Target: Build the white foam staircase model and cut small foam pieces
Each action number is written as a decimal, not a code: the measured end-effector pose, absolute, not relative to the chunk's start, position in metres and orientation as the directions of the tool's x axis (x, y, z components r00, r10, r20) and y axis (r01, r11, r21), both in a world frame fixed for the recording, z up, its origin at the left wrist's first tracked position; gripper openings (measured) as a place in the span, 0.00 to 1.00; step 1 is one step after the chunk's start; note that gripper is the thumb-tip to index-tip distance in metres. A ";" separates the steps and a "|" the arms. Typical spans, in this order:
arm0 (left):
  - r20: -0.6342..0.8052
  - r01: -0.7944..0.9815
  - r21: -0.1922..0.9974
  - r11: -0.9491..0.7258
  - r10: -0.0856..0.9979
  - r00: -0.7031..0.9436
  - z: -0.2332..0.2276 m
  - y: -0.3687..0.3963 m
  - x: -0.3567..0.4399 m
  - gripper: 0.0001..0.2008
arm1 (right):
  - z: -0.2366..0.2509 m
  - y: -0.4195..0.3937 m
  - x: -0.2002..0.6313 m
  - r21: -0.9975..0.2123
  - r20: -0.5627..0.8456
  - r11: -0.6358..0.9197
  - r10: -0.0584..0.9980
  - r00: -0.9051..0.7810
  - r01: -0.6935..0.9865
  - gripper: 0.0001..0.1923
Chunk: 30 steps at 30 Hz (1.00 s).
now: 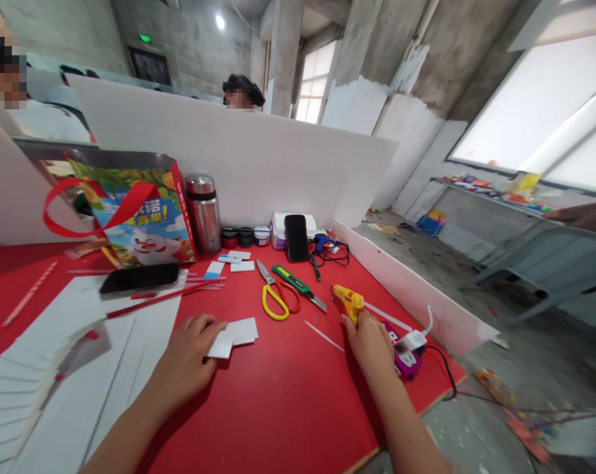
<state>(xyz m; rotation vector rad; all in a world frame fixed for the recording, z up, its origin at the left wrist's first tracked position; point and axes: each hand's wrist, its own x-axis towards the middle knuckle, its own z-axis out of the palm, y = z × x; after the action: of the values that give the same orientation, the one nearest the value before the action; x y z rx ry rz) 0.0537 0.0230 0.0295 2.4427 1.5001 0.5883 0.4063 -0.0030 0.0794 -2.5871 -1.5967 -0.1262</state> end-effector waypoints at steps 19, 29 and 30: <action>0.225 0.792 0.376 -0.482 0.876 0.426 0.025 0.025 0.051 0.28 | 0.090 -0.003 0.402 0.000 0.144 -0.461 0.878 0.456 0.888 0.20; 0.144 0.705 0.557 -0.438 0.887 0.438 0.044 0.011 0.073 0.30 | 0.098 -0.003 0.316 -0.143 0.369 0.148 0.925 -0.087 0.979 0.16; 0.145 0.694 0.561 -0.451 0.879 0.454 0.046 0.009 0.076 0.30 | 0.101 0.008 0.308 -0.120 0.323 0.131 0.942 -0.086 0.984 0.15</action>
<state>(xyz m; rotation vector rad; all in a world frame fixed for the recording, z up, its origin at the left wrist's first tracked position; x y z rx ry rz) 0.0759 0.0095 0.0456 2.2844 1.3218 0.5907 0.3082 0.0076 0.1007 -1.8711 -2.0941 -0.1819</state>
